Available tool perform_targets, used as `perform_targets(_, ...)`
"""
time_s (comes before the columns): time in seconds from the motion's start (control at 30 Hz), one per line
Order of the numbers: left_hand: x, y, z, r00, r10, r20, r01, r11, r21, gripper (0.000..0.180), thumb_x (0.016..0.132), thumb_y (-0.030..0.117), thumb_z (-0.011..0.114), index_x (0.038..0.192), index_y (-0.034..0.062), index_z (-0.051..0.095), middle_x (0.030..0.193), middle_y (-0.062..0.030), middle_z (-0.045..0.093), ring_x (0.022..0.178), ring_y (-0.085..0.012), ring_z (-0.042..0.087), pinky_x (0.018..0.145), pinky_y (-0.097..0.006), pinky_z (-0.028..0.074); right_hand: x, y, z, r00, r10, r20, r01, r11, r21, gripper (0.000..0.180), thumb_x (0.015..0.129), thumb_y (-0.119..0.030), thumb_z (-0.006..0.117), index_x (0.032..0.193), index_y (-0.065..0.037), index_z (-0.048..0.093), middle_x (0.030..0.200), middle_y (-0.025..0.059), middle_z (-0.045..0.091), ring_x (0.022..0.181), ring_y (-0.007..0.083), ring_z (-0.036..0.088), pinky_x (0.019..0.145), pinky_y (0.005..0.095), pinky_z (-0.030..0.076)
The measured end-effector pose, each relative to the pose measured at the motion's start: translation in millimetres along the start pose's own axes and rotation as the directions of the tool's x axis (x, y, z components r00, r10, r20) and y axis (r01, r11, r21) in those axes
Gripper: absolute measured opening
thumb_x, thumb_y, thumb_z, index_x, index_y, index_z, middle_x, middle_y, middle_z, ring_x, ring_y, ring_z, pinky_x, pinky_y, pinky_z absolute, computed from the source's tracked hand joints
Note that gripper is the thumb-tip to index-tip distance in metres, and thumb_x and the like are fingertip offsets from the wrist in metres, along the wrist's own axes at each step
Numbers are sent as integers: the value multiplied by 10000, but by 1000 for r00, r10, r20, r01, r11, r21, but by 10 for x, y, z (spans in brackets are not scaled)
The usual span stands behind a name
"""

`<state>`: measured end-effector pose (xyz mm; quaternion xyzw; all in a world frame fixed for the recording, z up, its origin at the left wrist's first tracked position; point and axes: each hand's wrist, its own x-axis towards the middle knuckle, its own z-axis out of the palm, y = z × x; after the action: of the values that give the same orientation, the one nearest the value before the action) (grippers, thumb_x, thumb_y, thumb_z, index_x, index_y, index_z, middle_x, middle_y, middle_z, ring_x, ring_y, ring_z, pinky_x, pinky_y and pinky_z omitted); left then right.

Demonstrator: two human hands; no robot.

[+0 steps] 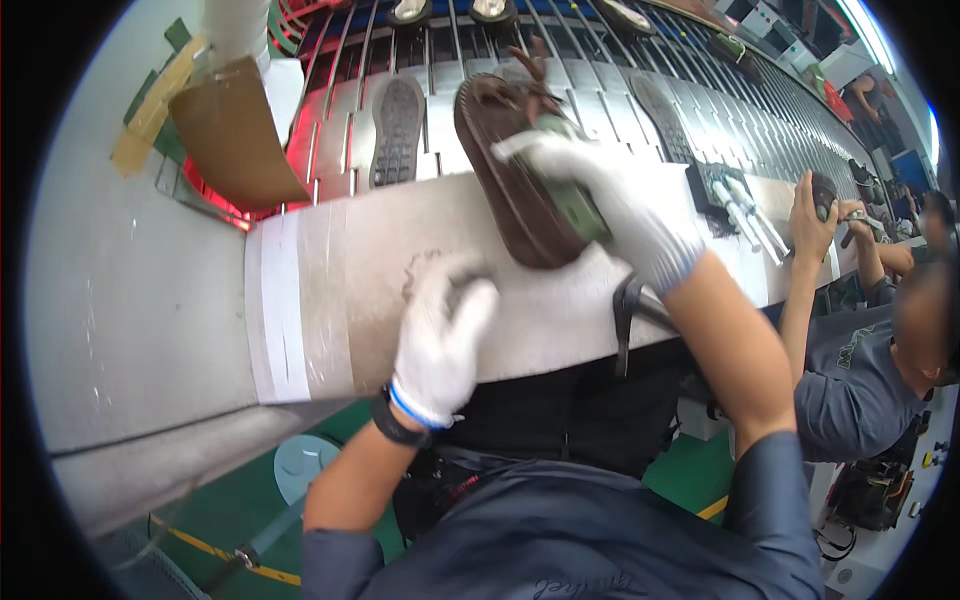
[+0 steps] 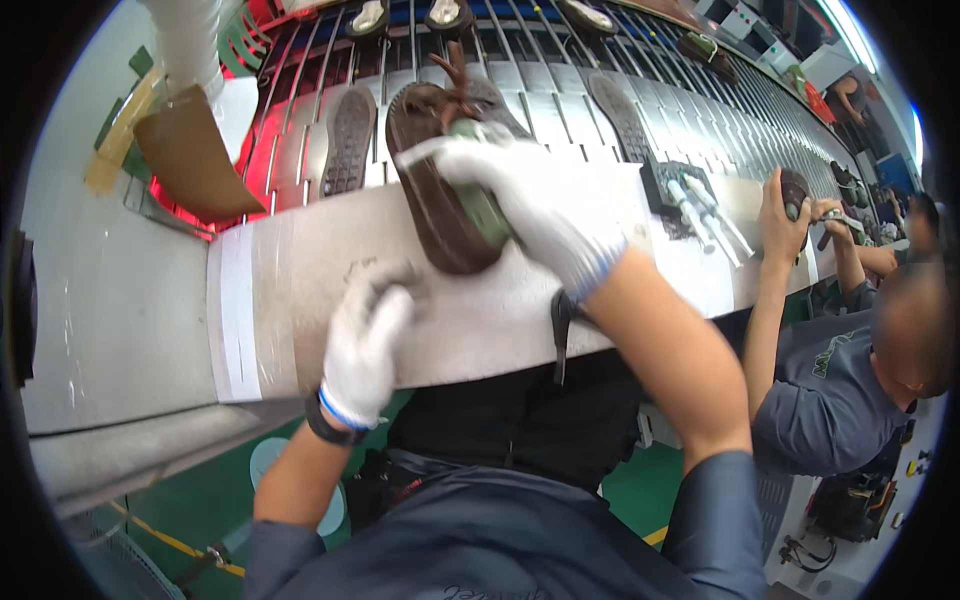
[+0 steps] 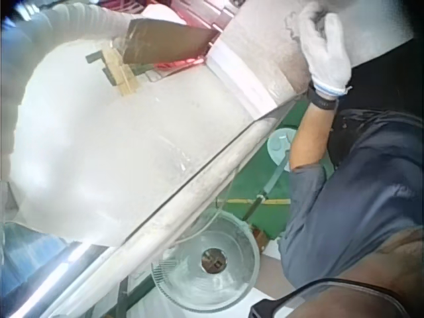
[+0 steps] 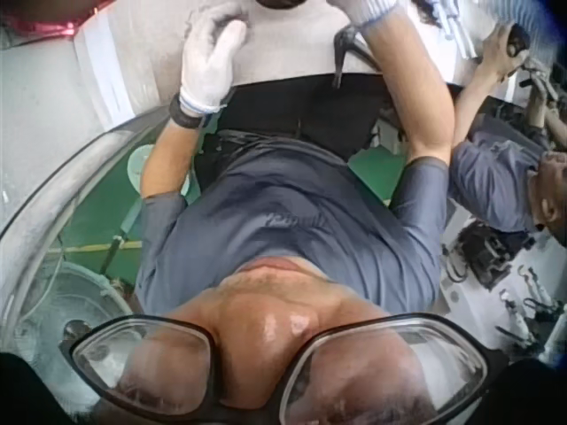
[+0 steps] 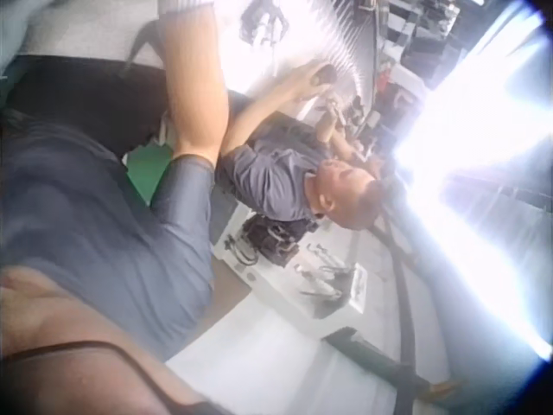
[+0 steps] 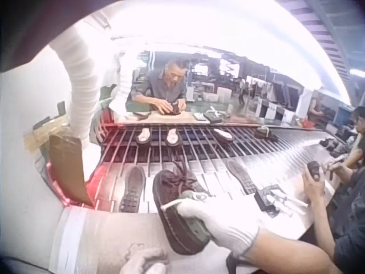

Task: The person holds a shoe and uses a hammer to tap the edges of the sole and upper, rotating the object to process the entire circumference. They then place the finished shoe onto a moving conveyor belt and pick up another shoe to repeat the hammering process.

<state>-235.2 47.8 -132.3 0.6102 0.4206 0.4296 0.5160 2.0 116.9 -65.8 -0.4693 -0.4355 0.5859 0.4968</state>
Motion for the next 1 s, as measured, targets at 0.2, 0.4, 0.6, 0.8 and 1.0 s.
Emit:
perform_targets(0.2, 128, 275, 88, 963, 41, 266, -82, 986, 146, 392, 977, 122, 749, 1308, -68, 660, 1229, -208, 739, 1137, -299, 745, 1026, -407, 576, 1791, 267, -109, 980, -82, -180, -103, 562, -820, 578, 979, -485, 670, 1046, 75, 794, 1111, 281, 780, 1082, 372, 761, 950, 428, 584)
perform_targets(0.4, 866, 203, 308, 855, 326, 403, -473, 808, 350, 367, 883, 229, 842, 1136, -6, 717, 1088, -192, 748, 1010, -400, 729, 904, -481, 588, 1830, 269, -285, 953, -254, -164, -21, 484, -875, 780, 1036, -625, 511, 1207, 98, 749, 1238, 344, 737, 1212, 473, 704, 1110, 503, 518)
perform_targets(0.6, 1064, -90, 482, 792, 384, 475, -573, 735, 362, 361, 840, 238, 858, 1107, 33, 727, 1085, -151, 754, 983, -374, 717, 882, -478, 583, 1564, -300, -2152, 866, 103, -490, -471, -167, -866, 836, 804, -618, 840, 1291, 56, 750, 1298, 300, 747, 1195, 397, 744, 1048, 473, 580)
perform_targets(0.8, 1105, -116, 446, 782, 406, 474, -579, 754, 310, 372, 823, 232, 866, 1118, 46, 735, 1095, -146, 754, 982, -363, 713, 879, -469, 579, 1512, -244, -2795, 781, 150, -606, -594, -120, -795, 873, 695, -486, 946, 1311, 95, 737, 1255, 289, 770, 1138, 379, 769, 988, 424, 609)
perform_targets(1.0, 1179, -41, 375, 801, 308, 514, -508, 803, 311, 381, 800, 176, 869, 1129, 37, 736, 1115, -158, 757, 966, -363, 726, 852, -471, 577, 2073, -682, -2836, 848, -207, -489, -495, 25, -869, 747, 771, -333, 839, 1359, 73, 622, 1297, 311, 730, 1236, 425, 722, 1057, 463, 591)
